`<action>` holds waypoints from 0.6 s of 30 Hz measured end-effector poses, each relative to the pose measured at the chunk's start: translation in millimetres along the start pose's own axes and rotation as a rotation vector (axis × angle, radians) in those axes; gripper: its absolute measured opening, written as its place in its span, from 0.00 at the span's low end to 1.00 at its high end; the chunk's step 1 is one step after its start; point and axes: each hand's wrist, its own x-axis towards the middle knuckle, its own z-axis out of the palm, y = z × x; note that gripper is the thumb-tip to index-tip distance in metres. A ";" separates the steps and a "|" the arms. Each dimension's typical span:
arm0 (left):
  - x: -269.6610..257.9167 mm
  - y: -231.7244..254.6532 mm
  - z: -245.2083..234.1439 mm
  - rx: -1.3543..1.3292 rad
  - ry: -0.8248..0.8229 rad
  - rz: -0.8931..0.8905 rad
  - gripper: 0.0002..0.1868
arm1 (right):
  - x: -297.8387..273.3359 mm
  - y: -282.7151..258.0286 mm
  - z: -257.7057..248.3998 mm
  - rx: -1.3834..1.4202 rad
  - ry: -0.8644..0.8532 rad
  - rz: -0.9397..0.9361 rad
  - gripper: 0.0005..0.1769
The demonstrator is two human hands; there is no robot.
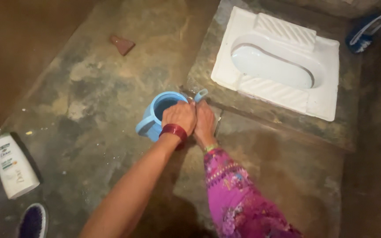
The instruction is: The person washes and scrubs a small blue plastic pitcher by hand, using water and a small piece of cloth while crouching near a floor drain.
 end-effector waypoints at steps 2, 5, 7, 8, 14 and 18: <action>5.2 0.6 -1.6 0.015 -0.012 0.019 0.29 | 6.3 -2.4 -5.3 -0.133 -0.109 0.019 0.18; 1.6 1.0 -0.2 0.000 0.050 0.033 0.29 | -0.5 -9.4 -22.1 -0.141 -0.196 0.070 0.16; -4.3 -0.5 -1.4 -0.010 0.028 -0.008 0.29 | -28.9 -16.4 -29.8 0.006 -0.175 0.119 0.18; -3.0 -0.6 -3.1 -0.015 0.021 -0.020 0.28 | -37.5 -18.0 -29.3 0.084 -0.128 0.078 0.20; -0.8 -2.3 -2.8 0.037 0.034 0.054 0.27 | 8.1 7.5 -29.5 -0.043 -0.384 -0.001 0.15; -0.5 -3.6 2.8 0.026 0.056 0.043 0.27 | 4.3 8.6 -30.5 -0.074 -0.453 0.023 0.17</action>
